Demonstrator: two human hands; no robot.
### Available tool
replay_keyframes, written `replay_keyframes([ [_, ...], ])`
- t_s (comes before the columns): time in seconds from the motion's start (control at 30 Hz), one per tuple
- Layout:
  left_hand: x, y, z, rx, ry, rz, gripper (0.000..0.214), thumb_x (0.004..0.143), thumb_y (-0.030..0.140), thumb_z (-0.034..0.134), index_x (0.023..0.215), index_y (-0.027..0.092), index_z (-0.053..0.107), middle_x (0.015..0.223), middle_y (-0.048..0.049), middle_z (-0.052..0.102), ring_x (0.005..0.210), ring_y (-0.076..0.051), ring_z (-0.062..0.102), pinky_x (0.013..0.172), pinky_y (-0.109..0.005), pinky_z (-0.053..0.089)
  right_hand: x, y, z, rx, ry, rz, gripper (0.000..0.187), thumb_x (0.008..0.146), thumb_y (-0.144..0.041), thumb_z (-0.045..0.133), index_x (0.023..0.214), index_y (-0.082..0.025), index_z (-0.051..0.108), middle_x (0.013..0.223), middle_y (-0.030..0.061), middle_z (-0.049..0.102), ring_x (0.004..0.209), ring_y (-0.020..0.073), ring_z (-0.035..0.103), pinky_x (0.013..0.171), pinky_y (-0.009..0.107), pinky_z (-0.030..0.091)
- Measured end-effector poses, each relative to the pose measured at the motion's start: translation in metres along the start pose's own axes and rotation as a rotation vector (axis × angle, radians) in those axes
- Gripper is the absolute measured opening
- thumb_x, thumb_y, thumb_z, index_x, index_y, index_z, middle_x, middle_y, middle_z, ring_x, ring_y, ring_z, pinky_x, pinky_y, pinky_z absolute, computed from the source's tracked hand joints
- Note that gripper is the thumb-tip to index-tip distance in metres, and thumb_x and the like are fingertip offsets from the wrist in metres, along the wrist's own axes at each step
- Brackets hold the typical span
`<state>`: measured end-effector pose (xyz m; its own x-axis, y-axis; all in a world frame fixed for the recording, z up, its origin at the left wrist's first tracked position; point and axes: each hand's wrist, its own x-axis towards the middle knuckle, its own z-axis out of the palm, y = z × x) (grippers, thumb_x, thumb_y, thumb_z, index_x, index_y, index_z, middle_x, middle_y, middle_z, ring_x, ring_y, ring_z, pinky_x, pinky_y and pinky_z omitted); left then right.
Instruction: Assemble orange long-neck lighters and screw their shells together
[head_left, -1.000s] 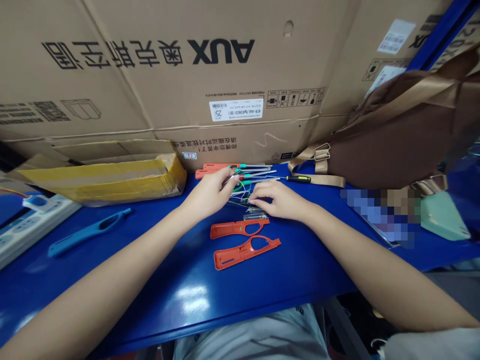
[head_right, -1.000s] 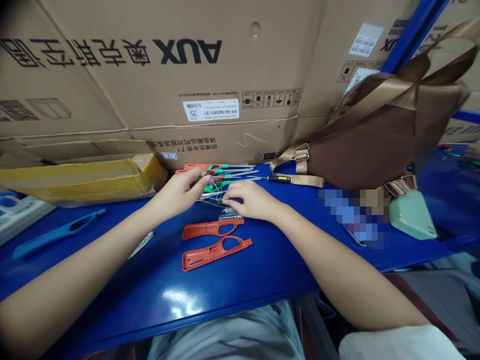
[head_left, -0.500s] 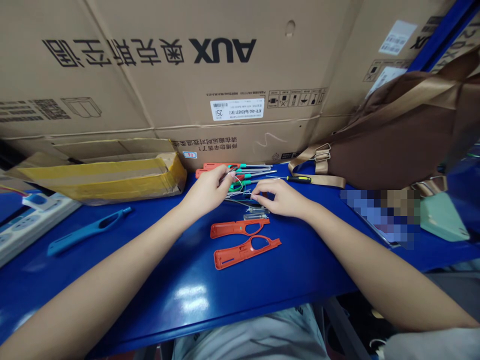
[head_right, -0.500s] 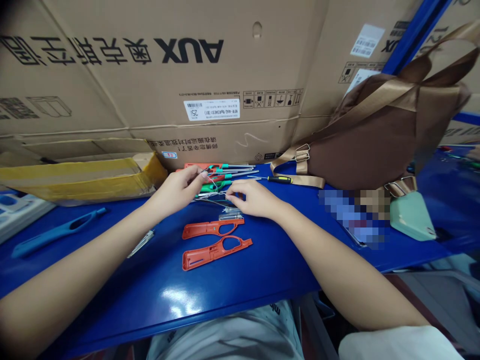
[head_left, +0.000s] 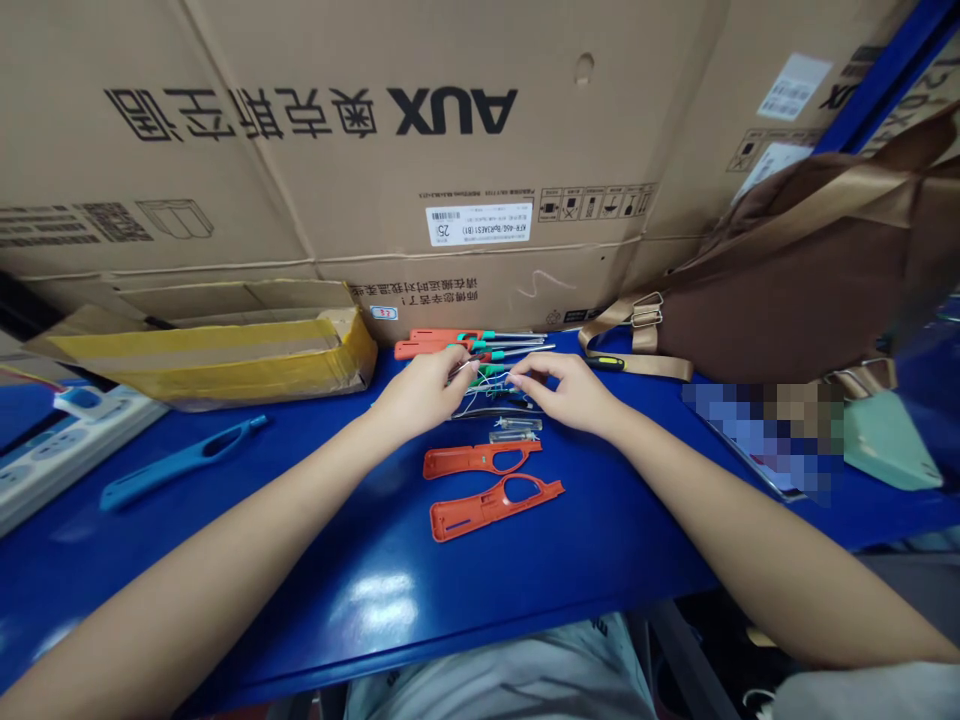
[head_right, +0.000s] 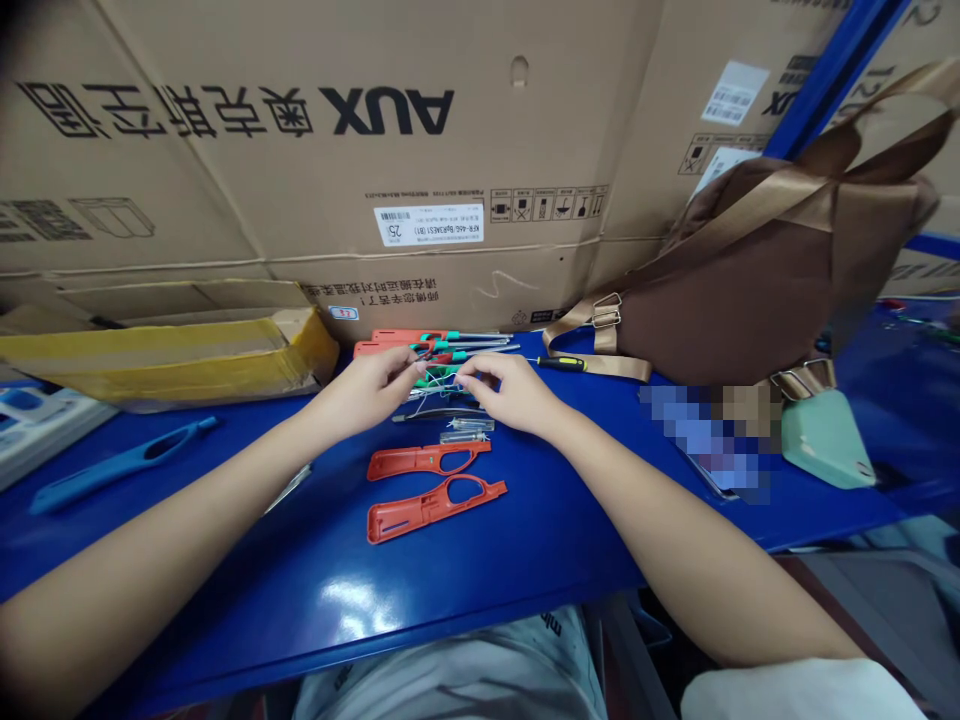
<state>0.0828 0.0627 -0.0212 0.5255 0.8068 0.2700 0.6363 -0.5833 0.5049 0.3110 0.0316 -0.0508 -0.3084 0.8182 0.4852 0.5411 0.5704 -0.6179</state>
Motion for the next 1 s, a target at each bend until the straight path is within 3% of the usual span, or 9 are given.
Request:
replay_keyframes([
  [0.17, -0.001, 0.003, 0.001, 0.017, -0.024, 0.019, 0.031, 0.100, 0.037, 0.046, 0.074, 0.021, 0.048, 0.064, 0.0012, 0.053, 0.059, -0.016, 0.049, 0.058, -0.028, 0.030, 0.001, 0.003, 0.003, 0.047, 0.033, 0.072, 0.026, 0.097, -0.035, 0.056, 0.090, -0.015, 0.072, 0.077, 0.0046, 0.072, 0.063, 0.0136, 0.060, 0.059, 0.027, 0.048],
  [0.47, 0.000, -0.002, 0.001, 0.083, 0.020, -0.038, 0.030, 0.100, 0.037, 0.045, 0.075, 0.022, 0.049, 0.067, -0.0008, 0.057, 0.060, -0.018, 0.052, 0.057, -0.028, 0.030, -0.002, -0.006, 0.000, -0.019, 0.033, -0.028, 0.021, 0.098, -0.034, 0.059, 0.091, -0.019, 0.071, 0.086, 0.0041, 0.073, 0.070, 0.0139, 0.059, 0.067, 0.028, 0.045],
  [0.67, 0.003, -0.009, 0.001, 0.135, 0.064, -0.097, 0.031, 0.098, 0.040, 0.048, 0.072, 0.022, 0.048, 0.065, -0.0021, 0.057, 0.059, -0.019, 0.051, 0.054, -0.027, 0.027, -0.003, -0.006, -0.001, -0.056, -0.008, -0.010, 0.022, 0.102, -0.034, 0.052, 0.095, -0.019, 0.067, 0.086, 0.0032, 0.073, 0.069, 0.0139, 0.061, 0.066, 0.027, 0.044],
  [1.0, 0.005, -0.004, -0.017, 0.063, 0.239, -0.119, 0.031, 0.099, 0.043, 0.044, 0.078, 0.022, 0.049, 0.066, 0.0000, 0.053, 0.061, -0.016, 0.046, 0.057, -0.028, 0.030, -0.003, 0.002, -0.002, -0.107, -0.124, 0.013, 0.018, 0.100, -0.030, 0.053, 0.093, -0.020, 0.066, 0.082, 0.0017, 0.073, 0.072, 0.0143, 0.064, 0.069, 0.027, 0.044],
])
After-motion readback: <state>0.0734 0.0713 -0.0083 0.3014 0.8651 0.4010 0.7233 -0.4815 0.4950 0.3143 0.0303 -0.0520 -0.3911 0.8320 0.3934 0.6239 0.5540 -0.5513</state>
